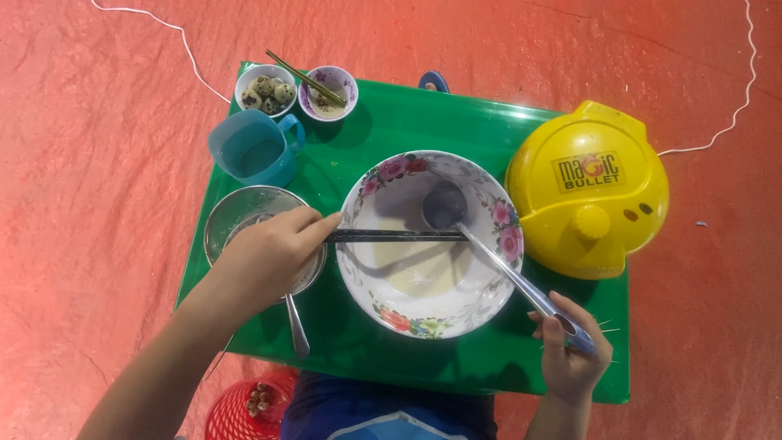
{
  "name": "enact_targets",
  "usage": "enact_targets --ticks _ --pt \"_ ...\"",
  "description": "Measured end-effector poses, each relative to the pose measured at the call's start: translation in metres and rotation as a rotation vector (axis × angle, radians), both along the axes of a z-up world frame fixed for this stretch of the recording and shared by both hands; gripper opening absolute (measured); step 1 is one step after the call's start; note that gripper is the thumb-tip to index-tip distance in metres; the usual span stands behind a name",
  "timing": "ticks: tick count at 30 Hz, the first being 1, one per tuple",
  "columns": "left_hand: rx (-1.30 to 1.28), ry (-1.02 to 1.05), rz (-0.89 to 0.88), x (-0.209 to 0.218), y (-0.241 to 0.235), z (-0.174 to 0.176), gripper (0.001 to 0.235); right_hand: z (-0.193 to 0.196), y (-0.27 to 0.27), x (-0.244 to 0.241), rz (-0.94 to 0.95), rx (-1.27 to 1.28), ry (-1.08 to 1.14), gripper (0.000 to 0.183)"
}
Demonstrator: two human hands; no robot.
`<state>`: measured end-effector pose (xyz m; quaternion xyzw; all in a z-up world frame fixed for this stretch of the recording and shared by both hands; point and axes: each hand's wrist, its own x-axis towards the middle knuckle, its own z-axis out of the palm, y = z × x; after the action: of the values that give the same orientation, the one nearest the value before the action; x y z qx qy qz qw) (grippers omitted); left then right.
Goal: The person sifts white powder into a bowl containing a liquid mixture, then stirs the contents with chopsticks and a spoon. They add water from a blue cup and continue stirring to combine the ingredients.
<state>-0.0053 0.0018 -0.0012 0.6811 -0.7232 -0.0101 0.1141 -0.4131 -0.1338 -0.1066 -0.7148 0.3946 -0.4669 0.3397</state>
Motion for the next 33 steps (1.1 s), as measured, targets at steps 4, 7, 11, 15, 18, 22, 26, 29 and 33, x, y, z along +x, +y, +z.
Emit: enact_targets --ticks 4,7,11,15,18,22,26,29,33 --pt "-0.059 0.073 0.003 -0.004 0.003 0.001 0.036 0.003 0.000 0.002 -0.025 -0.003 -0.001 0.030" --pt "-0.014 0.213 -0.050 -0.008 0.005 0.014 0.038 0.005 0.000 0.003 -0.040 -0.009 -0.003 0.031" --pt "-0.042 0.472 -0.132 -0.015 0.009 0.033 0.018 0.007 -0.001 0.003 -0.035 -0.024 0.017 0.030" --pt "-0.095 0.586 -0.168 -0.023 0.014 0.066 0.015 0.008 -0.001 0.003 -0.026 -0.025 0.013 0.031" --pt "-0.145 0.596 -0.196 -0.032 0.015 0.089 0.010 0.011 0.000 0.004 -0.023 -0.014 0.014 0.029" --pt "-0.121 0.622 -0.262 -0.038 0.008 0.107 0.012 0.009 0.000 0.004 -0.021 -0.002 0.000 0.030" --pt "-0.168 0.551 -0.310 -0.049 -0.010 0.113 0.034 0.011 0.001 0.006 0.011 0.016 -0.025 0.030" --pt "-0.146 0.559 -0.369 -0.059 -0.028 0.110 0.045 0.009 0.001 0.004 0.028 0.002 -0.022 0.032" --pt "-0.129 0.583 -0.459 -0.069 -0.052 0.107 0.046 0.011 0.001 0.004 -0.029 0.026 -0.027 0.040"
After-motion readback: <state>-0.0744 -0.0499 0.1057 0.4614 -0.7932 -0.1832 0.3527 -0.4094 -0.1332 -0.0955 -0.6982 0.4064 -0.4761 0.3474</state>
